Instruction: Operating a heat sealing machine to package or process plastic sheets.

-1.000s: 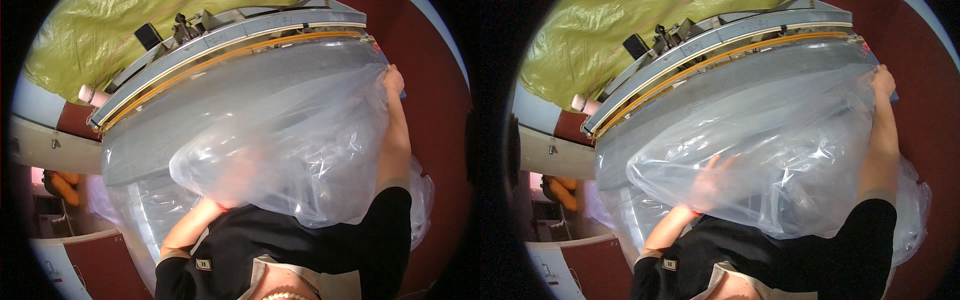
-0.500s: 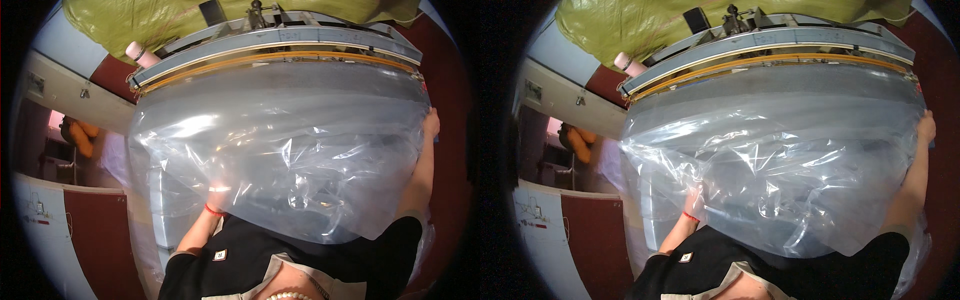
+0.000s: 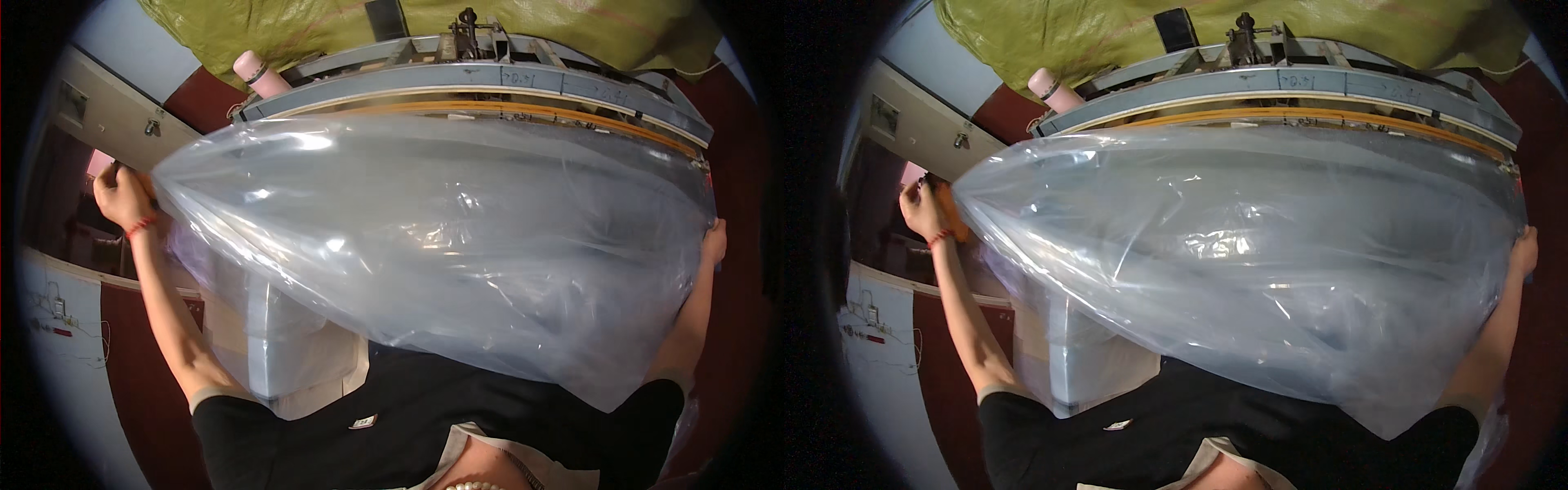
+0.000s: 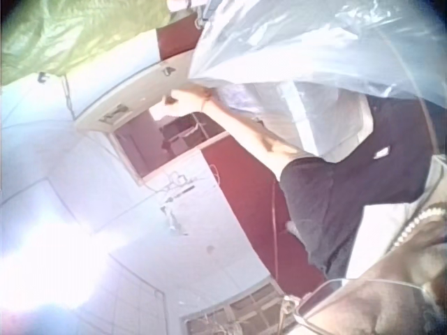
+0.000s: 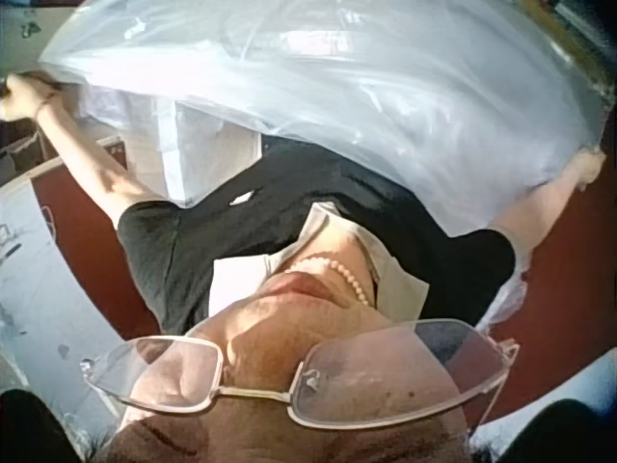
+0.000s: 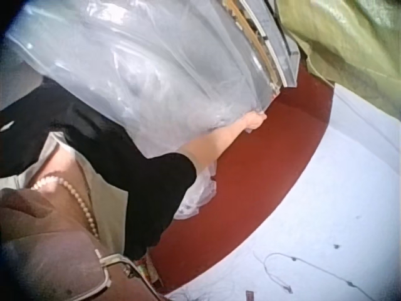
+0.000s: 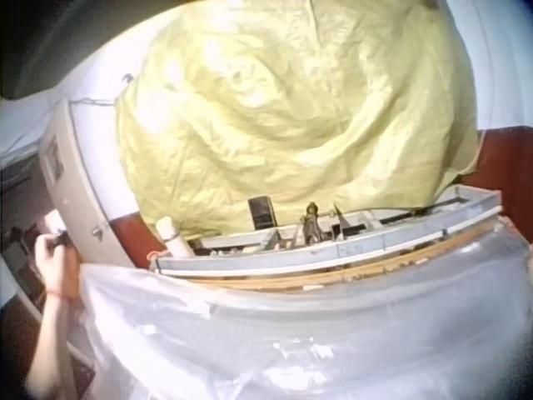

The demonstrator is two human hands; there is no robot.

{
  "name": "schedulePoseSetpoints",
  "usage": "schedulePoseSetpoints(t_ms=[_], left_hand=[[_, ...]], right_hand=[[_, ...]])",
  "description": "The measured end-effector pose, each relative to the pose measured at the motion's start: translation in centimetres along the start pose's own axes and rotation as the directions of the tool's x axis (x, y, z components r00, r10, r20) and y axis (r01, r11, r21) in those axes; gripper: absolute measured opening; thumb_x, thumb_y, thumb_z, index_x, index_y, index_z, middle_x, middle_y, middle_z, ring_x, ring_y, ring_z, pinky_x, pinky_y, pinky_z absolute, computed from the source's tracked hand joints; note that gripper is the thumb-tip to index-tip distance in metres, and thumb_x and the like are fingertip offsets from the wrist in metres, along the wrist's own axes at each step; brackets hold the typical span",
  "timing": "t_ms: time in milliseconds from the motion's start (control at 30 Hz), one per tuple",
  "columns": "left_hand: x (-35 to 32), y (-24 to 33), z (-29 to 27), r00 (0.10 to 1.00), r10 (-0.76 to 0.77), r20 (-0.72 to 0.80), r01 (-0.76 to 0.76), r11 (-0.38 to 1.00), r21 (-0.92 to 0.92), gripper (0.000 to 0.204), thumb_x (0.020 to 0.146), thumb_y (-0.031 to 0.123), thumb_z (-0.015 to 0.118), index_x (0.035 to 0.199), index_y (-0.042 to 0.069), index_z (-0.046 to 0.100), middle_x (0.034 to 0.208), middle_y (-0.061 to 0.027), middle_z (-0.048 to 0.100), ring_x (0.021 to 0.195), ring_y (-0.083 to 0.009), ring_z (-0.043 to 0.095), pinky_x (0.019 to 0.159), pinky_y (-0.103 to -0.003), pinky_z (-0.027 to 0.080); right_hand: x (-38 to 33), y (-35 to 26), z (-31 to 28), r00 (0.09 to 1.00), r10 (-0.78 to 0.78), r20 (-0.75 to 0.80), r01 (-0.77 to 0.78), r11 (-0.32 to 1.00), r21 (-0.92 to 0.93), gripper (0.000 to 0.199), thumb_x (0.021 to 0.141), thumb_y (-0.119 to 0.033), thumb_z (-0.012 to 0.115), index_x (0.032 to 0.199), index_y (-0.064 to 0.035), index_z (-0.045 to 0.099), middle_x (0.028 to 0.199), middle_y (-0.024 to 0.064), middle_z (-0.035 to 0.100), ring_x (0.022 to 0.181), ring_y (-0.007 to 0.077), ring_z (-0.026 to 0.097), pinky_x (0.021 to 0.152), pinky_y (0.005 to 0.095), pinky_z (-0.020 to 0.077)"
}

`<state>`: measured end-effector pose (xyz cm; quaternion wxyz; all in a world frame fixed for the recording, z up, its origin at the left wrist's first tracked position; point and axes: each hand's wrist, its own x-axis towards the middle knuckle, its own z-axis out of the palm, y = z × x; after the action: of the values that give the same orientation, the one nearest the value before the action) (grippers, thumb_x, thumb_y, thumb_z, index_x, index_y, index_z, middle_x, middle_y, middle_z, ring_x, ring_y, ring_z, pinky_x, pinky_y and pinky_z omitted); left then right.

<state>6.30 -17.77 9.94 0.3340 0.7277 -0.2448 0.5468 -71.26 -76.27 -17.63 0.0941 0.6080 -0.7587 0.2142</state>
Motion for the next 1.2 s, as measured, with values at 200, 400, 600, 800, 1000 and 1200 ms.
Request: schedulePoseSetpoints(t_ms=[200,400,600,800,1000,1200], left_hand=[[-19.2,7.2,0.2,0.301,0.319,0.898,-0.193,0.943,-0.271,0.042,0.075,0.015,0.054,0.115,0.005,0.046,0.093,-0.0200,0.058,0.083,-0.0334,0.056,0.069,-0.041,0.046],[-20.1,-2.1,3.0,0.390,-0.120,0.913,-0.190,0.960,0.207,0.033,0.076,0.010,0.055,0.108,0.004,0.050,0.097,-0.0173,0.056,0.080,-0.0332,0.056,0.065,-0.039,0.046],[-20.4,7.3,7.8,0.611,0.519,0.597,-0.541,0.825,-0.164,0.037,0.068,0.017,0.066,0.097,0.003,0.050,0.102,-0.0095,0.052,0.090,-0.0241,0.050,0.069,-0.030,0.042],[-21.7,4.0,13.0,0.349,-0.074,0.934,0.501,0.857,-0.119,0.014,0.075,0.012,0.062,0.077,0.000,0.056,0.062,-0.0028,0.053,0.062,-0.0087,0.050,0.056,-0.021,0.040],[-24.7,2.6,14.9,0.428,0.052,0.902,0.207,0.966,-0.154,0.013,0.072,0.011,0.063,0.079,0.001,0.059,0.065,-0.0061,0.059,0.058,-0.0111,0.052,0.057,-0.025,0.042],[-24.3,3.9,12.6,0.545,0.015,0.838,0.298,0.931,-0.210,0.018,0.070,0.012,0.065,0.083,0.002,0.058,0.066,-0.0072,0.059,0.059,-0.0148,0.056,0.057,-0.026,0.043]], right_hand=[[-0.3,-0.2,-0.1,0.998,-0.015,0.058,0.018,0.999,-0.051,0.032,0.089,-0.034,0.029,0.101,-0.0110,0.048,0.097,0.0153,0.057,0.089,0.0368,0.052,0.069,0.0442,0.0407],[0.2,0.2,0.2,0.998,-0.013,0.058,0.013,1.000,0.001,0.034,0.089,-0.036,0.027,0.104,-0.0120,0.047,0.099,0.0166,0.056,0.092,0.0379,0.051,0.072,0.0457,0.0394],[0.3,1.0,0.5,0.999,-0.034,0.022,0.034,0.999,0.003,0.034,0.088,-0.036,0.030,0.101,-0.0105,0.049,0.098,0.0167,0.056,0.091,0.0382,0.051,0.071,0.0449,0.0400],[0.3,1.1,1.5,1.000,-0.023,0.000,0.023,0.999,0.038,0.034,0.089,-0.035,0.031,0.103,-0.0105,0.050,0.099,0.0166,0.056,0.091,0.0377,0.052,0.072,0.0439,0.0404],[4.8,9.7,4.5,0.994,-0.085,-0.067,0.106,0.876,0.471,0.032,0.088,-0.028,0.042,0.111,-0.0072,0.050,0.100,0.0099,0.058,0.092,0.0236,0.054,0.079,0.0329,0.0409],[2.8,10.9,-2.0,0.981,0.098,0.165,-0.189,0.328,0.925,0.035,0.086,-0.029,0.050,0.109,-0.0031,0.051,0.103,0.0061,0.054,0.093,0.0166,0.050,0.084,0.0287,0.0393]])
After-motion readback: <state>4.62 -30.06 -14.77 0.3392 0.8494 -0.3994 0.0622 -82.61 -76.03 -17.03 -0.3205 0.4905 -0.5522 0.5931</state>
